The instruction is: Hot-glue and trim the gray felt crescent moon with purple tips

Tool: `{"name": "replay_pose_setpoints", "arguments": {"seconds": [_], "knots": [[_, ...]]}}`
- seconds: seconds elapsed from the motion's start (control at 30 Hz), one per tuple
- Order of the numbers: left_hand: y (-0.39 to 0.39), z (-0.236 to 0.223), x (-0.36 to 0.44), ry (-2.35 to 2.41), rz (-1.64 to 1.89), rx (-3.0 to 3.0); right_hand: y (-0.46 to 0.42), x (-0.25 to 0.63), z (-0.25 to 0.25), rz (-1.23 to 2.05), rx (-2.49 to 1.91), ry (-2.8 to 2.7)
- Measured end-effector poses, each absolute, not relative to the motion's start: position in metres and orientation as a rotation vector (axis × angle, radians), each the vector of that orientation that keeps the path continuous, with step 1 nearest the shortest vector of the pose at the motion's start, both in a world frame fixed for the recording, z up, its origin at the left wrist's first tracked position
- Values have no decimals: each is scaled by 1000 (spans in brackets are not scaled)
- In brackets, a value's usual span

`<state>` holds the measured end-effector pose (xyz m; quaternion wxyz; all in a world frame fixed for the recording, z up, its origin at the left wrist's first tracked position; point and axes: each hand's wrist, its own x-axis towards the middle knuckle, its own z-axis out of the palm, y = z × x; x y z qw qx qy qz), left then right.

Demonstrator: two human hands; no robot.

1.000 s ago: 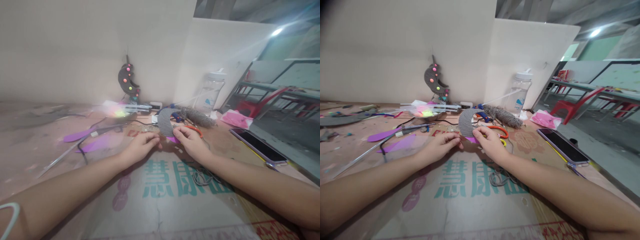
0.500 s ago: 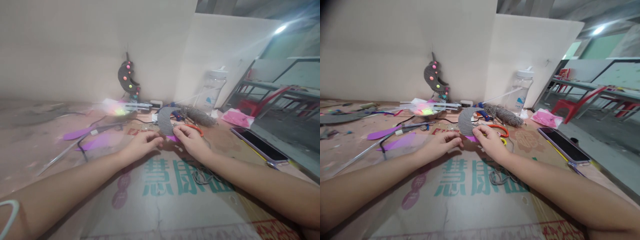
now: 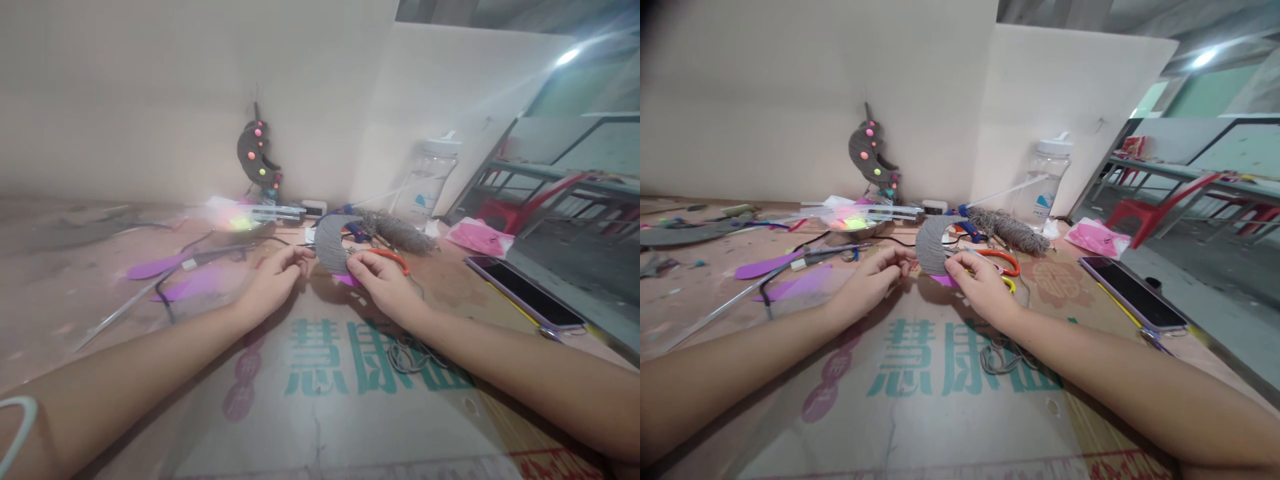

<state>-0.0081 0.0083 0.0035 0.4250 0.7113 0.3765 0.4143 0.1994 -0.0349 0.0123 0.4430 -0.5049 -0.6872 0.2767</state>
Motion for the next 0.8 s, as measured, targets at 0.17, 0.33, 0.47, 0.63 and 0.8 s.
{"name": "replay_pose_setpoints", "arguments": {"seconds": [0.17,0.33,0.47,0.63,0.8], "knots": [[-2,10,-6,813,837,2176,-34,200,12,650,-1217,-1732],[-2,3,-6,844,759,2377,-33,200,12,614,-1213,-1759],[0,-1,-7,800,754,2314,-33,200,11,615,-1210,-1761],[0,-2,-8,800,689,2297,-33,200,12,626,-1219,-1741],[-4,2,-9,615,706,2386,-30,207,17,584,-1242,-1590]]}}
